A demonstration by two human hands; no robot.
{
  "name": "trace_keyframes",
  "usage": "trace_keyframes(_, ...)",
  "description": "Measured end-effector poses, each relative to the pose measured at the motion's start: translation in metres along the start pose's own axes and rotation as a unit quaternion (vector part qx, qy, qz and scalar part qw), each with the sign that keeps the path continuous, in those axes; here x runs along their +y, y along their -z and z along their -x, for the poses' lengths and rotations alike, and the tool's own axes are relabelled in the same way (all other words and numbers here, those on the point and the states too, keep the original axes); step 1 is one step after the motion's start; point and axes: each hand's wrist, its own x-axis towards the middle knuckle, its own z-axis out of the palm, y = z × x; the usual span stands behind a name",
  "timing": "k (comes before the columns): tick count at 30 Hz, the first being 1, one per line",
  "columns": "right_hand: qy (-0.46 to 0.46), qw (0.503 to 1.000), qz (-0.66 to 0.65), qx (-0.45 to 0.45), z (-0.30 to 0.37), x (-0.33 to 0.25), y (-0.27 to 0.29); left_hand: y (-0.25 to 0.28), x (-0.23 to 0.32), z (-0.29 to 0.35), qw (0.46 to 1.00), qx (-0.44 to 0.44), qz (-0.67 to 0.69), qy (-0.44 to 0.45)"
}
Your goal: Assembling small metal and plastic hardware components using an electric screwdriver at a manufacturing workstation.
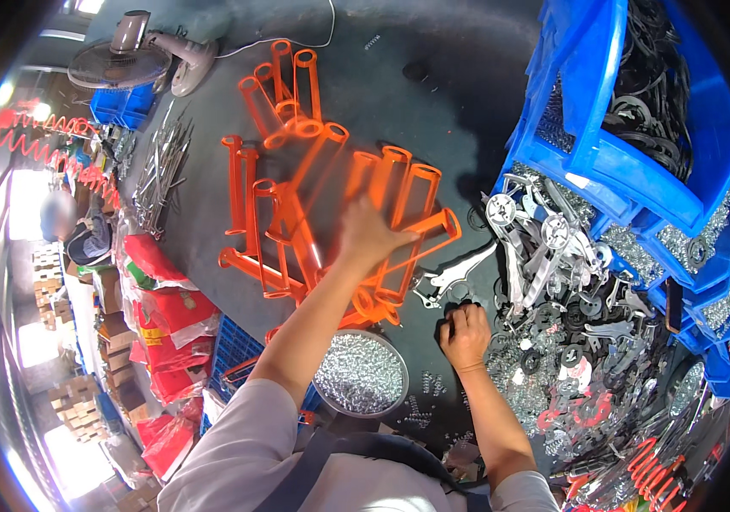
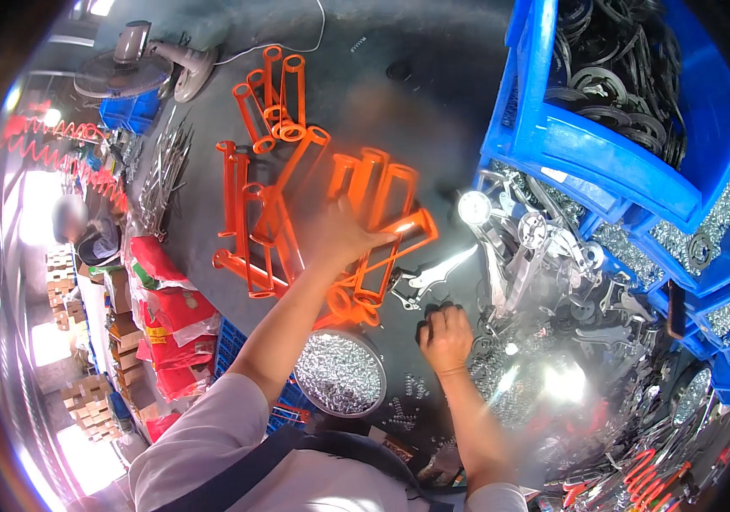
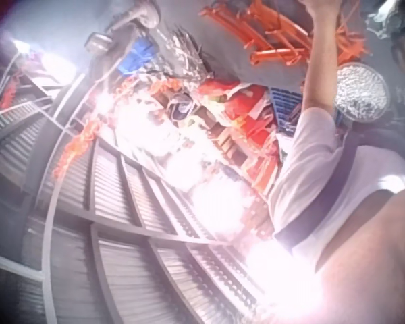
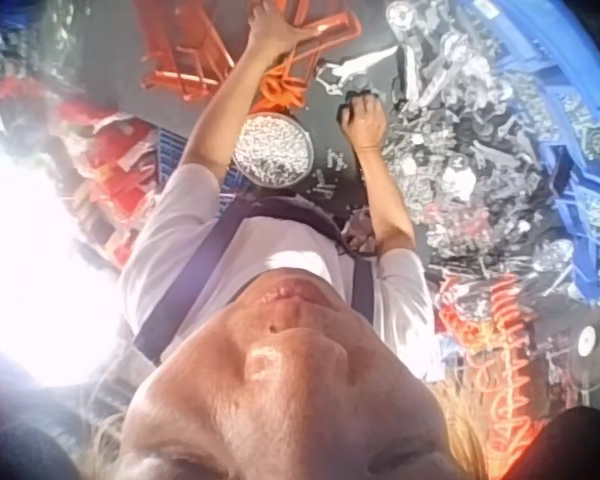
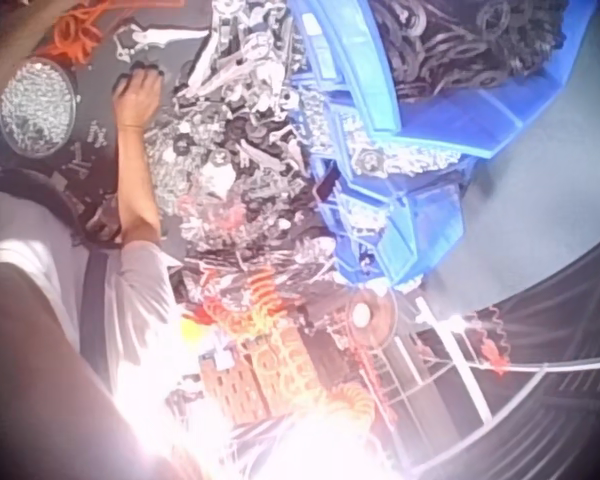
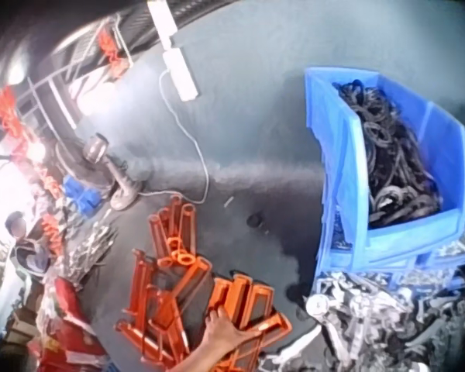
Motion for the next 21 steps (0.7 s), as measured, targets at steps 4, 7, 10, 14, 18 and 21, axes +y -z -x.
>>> trace_keyframes(4,0.011,0.999,-0.030,0.008,-0.006,-0.013,-0.010,-0.013,-0.093,-0.061,0.910,-0.113,0.361,-0.170)
trace_keyframes(7,0.000,1.000,-0.016,0.001,-0.002,-0.008,-0.006,-0.035,-0.064,-0.044,0.962,0.016,0.192,-0.195)
trace_keyframes(10,-0.002,1.000,0.005,-0.005,0.001,0.000,0.001,-0.020,-0.019,-0.020,0.996,0.058,0.029,-0.064)
trace_keyframes(14,-0.077,0.972,-0.188,0.114,0.003,-0.020,-0.009,-0.015,-0.019,-0.023,0.995,0.024,-0.005,-0.094)
trace_keyframes(18,-0.416,0.762,-0.488,-0.090,-0.058,-0.096,0.005,-0.008,-0.053,-0.033,0.960,-0.102,0.190,-0.178)
trace_keyframes(21,-0.498,0.654,-0.566,-0.063,-0.089,-0.081,-0.024,-0.010,-0.022,-0.015,0.950,-0.091,0.240,-0.179)
